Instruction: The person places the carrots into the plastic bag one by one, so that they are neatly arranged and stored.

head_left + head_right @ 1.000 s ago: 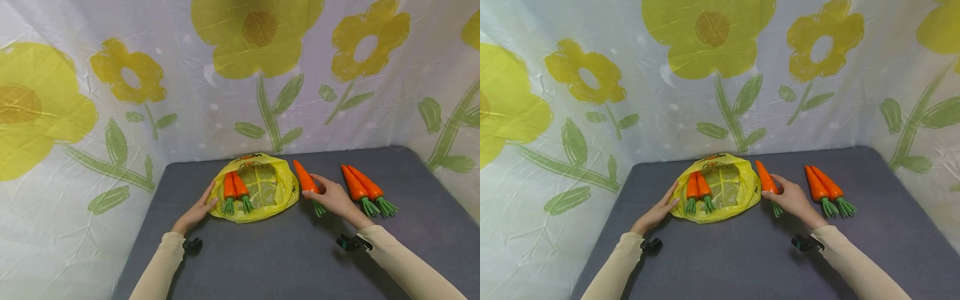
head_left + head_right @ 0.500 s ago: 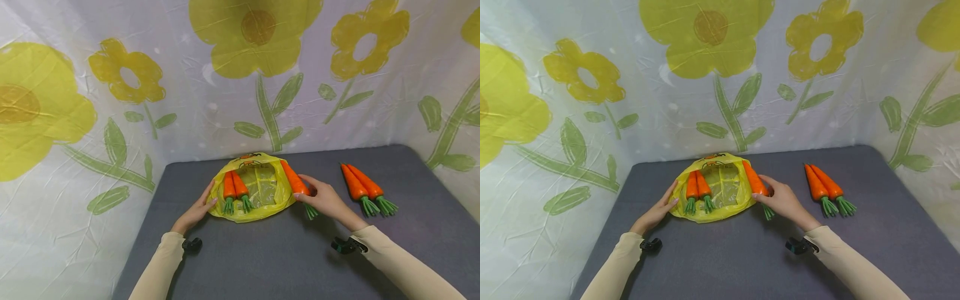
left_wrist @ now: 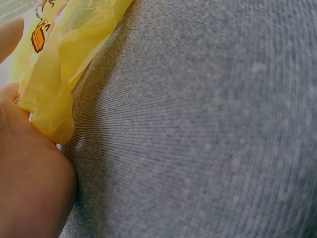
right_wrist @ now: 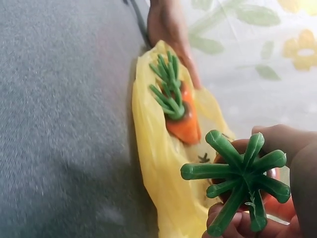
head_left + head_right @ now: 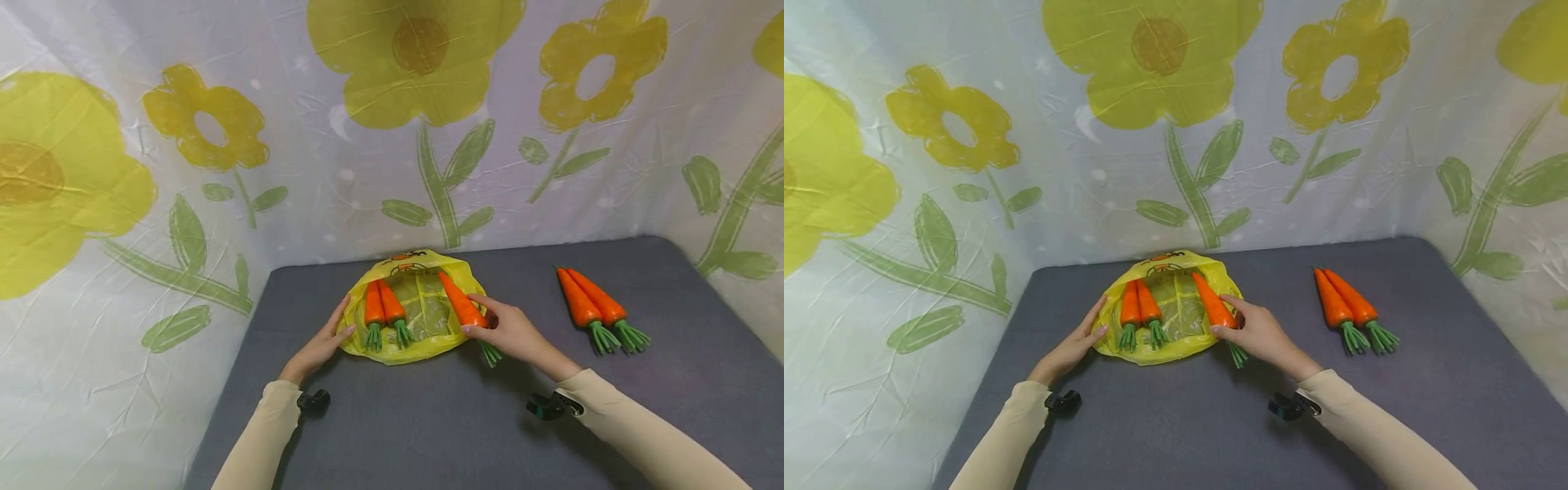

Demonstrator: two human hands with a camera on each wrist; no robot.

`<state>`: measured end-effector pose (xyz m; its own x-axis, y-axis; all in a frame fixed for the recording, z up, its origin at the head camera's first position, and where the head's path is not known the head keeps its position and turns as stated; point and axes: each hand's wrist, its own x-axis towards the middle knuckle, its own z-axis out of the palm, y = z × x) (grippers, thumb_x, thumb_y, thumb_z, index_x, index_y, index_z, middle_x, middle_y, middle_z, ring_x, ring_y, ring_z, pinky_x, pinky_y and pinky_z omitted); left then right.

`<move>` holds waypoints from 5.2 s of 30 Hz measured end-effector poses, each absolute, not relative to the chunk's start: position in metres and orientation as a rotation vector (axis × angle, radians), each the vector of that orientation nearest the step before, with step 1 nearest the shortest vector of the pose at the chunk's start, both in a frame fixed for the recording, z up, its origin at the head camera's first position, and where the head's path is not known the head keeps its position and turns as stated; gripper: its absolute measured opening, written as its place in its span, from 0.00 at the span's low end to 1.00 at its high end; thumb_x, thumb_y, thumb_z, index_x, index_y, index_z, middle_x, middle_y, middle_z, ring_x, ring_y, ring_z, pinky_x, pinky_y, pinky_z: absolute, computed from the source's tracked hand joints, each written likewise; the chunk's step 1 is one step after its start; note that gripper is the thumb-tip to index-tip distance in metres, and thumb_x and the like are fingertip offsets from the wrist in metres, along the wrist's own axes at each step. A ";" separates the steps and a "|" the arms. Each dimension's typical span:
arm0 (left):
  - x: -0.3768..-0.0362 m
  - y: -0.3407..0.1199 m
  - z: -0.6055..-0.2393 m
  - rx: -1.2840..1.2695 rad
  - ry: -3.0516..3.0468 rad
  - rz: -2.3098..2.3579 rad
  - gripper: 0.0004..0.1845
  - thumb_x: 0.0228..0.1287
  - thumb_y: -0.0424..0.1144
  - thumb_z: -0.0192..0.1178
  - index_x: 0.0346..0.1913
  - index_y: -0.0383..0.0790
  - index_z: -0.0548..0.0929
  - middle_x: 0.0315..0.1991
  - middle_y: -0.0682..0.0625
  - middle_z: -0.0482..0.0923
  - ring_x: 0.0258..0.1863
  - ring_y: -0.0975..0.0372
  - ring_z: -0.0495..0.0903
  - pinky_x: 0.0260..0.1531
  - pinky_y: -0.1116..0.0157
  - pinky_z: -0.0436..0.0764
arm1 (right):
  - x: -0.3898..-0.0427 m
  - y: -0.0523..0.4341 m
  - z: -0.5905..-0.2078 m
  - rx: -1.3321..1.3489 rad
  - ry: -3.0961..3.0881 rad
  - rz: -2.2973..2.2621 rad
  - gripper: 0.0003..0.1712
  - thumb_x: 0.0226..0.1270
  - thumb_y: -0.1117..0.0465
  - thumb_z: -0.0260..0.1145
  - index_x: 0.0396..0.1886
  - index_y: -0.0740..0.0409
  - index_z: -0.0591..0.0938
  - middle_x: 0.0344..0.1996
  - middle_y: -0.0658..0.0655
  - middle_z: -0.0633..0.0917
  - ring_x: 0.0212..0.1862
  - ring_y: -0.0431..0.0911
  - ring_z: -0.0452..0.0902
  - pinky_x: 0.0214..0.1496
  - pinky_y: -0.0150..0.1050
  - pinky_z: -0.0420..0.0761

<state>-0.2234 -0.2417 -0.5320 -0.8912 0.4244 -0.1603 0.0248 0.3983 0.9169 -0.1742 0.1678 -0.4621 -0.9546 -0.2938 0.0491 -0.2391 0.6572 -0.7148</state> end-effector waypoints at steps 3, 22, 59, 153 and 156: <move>-0.223 -0.242 -0.532 0.373 2.287 1.499 0.39 0.77 0.52 0.49 0.78 0.70 0.37 0.82 0.58 0.29 0.81 0.53 0.28 0.76 0.39 0.34 | -0.174 0.161 -0.464 -0.472 2.783 -1.196 0.42 0.63 0.42 0.69 0.72 0.54 0.70 0.24 0.51 0.81 0.25 0.40 0.71 0.28 0.33 0.70; -0.222 -0.242 -0.532 0.371 2.292 1.494 0.38 0.77 0.52 0.49 0.77 0.73 0.37 0.81 0.59 0.28 0.81 0.52 0.27 0.75 0.37 0.35 | -0.187 0.122 -0.476 -0.476 2.696 -1.228 0.41 0.63 0.40 0.68 0.72 0.50 0.70 0.20 0.50 0.77 0.21 0.40 0.67 0.25 0.34 0.68; -0.222 -0.241 -0.532 0.365 2.309 1.478 0.40 0.76 0.53 0.51 0.78 0.72 0.37 0.82 0.56 0.29 0.81 0.51 0.29 0.75 0.37 0.37 | -0.232 0.068 -0.482 -0.276 2.686 -1.215 0.43 0.65 0.41 0.66 0.74 0.55 0.67 0.55 0.61 0.84 0.48 0.51 0.82 0.51 0.48 0.81; -0.224 -0.240 -0.536 0.407 2.355 1.455 0.39 0.77 0.50 0.50 0.79 0.66 0.38 0.82 0.51 0.31 0.81 0.48 0.32 0.75 0.38 0.38 | -0.233 0.080 -0.479 -0.246 2.664 -1.241 0.46 0.65 0.38 0.65 0.75 0.56 0.64 0.31 0.59 0.87 0.25 0.44 0.78 0.28 0.38 0.76; -0.224 -0.241 -0.536 0.402 2.357 1.451 0.40 0.77 0.49 0.50 0.79 0.65 0.38 0.82 0.50 0.31 0.81 0.47 0.33 0.75 0.37 0.38 | -0.228 0.087 -0.474 -0.267 2.658 -1.268 0.46 0.65 0.38 0.66 0.75 0.55 0.64 0.14 0.51 0.75 0.16 0.41 0.64 0.21 0.35 0.65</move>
